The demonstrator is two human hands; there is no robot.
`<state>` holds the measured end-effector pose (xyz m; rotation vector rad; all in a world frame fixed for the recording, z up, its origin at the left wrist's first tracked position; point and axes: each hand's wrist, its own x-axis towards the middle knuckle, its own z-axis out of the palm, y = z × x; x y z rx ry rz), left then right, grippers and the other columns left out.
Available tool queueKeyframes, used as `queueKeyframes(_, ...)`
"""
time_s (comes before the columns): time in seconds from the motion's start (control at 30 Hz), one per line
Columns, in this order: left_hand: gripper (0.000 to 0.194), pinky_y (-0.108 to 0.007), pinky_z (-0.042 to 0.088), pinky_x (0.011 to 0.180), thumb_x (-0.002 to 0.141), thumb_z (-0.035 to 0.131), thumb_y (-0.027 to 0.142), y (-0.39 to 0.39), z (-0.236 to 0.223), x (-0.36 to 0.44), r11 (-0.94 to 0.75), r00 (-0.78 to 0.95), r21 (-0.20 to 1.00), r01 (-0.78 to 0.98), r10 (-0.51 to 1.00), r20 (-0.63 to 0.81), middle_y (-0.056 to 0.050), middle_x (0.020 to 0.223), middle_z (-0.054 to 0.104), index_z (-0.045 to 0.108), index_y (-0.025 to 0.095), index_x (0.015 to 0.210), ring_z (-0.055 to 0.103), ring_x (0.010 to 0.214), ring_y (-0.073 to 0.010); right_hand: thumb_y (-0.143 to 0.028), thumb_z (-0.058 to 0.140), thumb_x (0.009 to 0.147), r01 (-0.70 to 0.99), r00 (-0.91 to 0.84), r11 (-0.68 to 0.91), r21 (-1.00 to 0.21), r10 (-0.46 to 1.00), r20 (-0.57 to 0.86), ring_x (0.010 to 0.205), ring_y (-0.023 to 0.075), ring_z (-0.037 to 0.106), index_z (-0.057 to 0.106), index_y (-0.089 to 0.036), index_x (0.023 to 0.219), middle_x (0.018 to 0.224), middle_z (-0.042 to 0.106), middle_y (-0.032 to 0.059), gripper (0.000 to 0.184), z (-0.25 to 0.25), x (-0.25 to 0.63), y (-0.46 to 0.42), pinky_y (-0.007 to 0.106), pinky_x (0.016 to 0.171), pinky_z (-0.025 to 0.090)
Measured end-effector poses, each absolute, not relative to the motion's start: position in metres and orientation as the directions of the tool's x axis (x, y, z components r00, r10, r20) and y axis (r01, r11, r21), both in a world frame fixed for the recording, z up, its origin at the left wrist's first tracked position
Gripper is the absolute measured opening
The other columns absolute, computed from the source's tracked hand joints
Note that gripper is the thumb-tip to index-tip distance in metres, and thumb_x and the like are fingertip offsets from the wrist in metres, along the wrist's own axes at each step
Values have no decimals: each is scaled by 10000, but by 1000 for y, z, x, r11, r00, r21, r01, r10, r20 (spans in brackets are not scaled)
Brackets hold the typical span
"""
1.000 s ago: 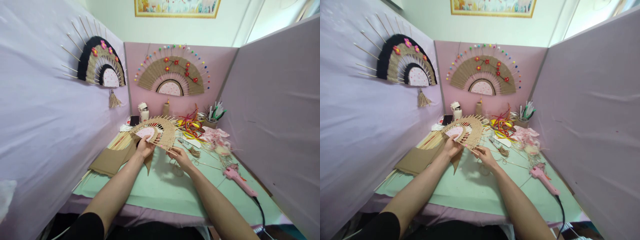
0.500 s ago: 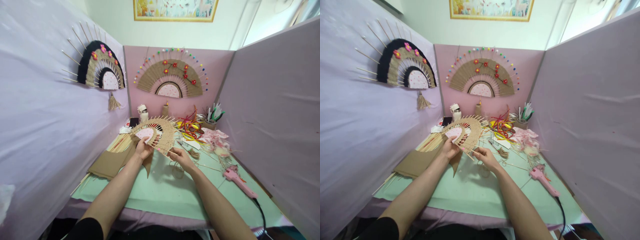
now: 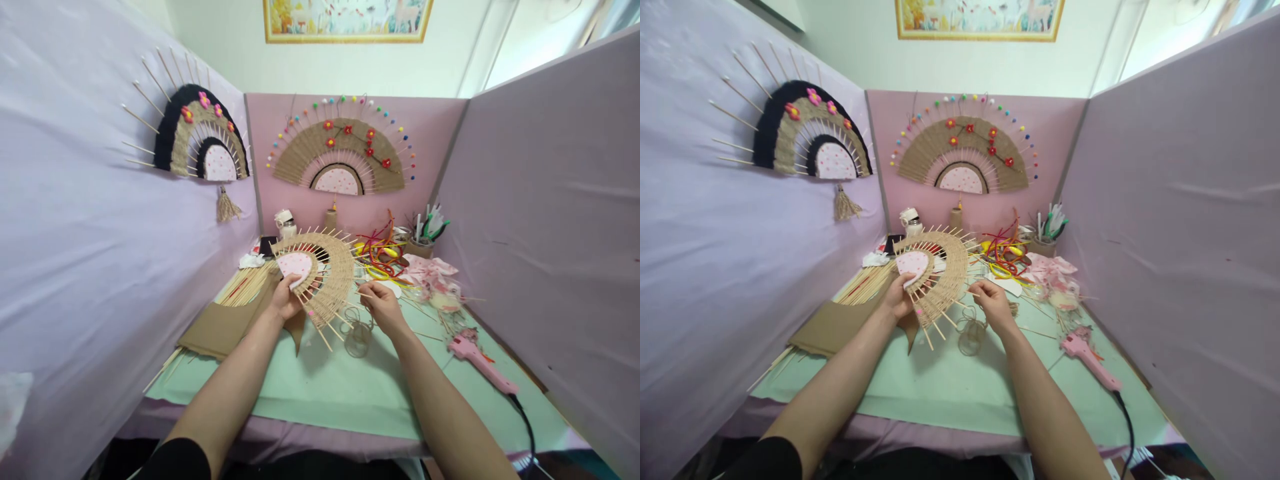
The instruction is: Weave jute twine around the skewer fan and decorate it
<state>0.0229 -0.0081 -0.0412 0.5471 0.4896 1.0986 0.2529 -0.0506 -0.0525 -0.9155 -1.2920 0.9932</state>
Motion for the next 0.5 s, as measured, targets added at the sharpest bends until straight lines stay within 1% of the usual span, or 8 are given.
queueKeyframes(0.07,428,-236,496,501,752,458,141,-7,-40,21,348,372,646,-680,922,-104,-158,842,701,556,16,1150,653,627,-177,-483,652,687,-68,25,296,-953,955,295,485,84,364,594,-177,672,543,451,-34,312,-52,254,-51,220,466,288)
queueKeyframes(0.13,428,-238,494,498,752,457,138,-7,-39,19,342,375,663,-666,922,-99,-161,848,701,555,12,1149,651,619,-177,-485,663,677,-75,23,270,-960,963,269,497,84,390,597,-176,673,568,478,-29,316,-52,256,-50,220,480,309)
queueKeyframes(0.2,425,-238,495,498,753,457,135,-6,-38,16,335,377,681,-651,921,-93,-164,859,701,556,12,1148,649,615,-176,-492,662,680,-74,-3,242,-967,970,243,465,78,361,600,-170,669,518,444,-40,328,-52,258,-50,216,452,274)
queueKeyframes(0.27,417,-242,498,497,757,459,140,-4,-39,13,327,370,699,-636,924,-96,-164,855,702,561,16,1141,647,604,-176,-507,652,688,-59,-31,212,-975,976,214,421,69,296,607,-161,675,460,398,-53,349,-51,258,-49,216,415,200)
queueKeyframes(0.33,401,-252,505,500,760,465,151,-2,-39,10,315,349,715,-624,931,-106,-159,830,703,571,20,1124,646,593,-181,-521,650,685,-44,-41,187,-981,981,189,398,62,251,614,-151,682,433,385,-58,372,-50,259,-50,222,402,147)
queueKeyframes(0.4,385,-264,514,505,761,472,157,-1,-40,8,294,317,728,-619,942,-111,-150,801,704,577,25,1107,647,586,-187,-531,654,674,-39,-29,171,-984,985,173,387,58,237,616,-145,680,418,381,-62,388,-48,260,-50,225,400,130)
queueKeyframes(0.5,382,-274,525,518,754,474,139,0,-41,7,253,270,748,-614,957,-102,-133,771,705,575,32,1107,651,582,-192,-534,662,660,-20,11,176,-984,984,176,384,59,247,616,-144,670,409,377,-65,393,-45,264,-51,227,401,136)
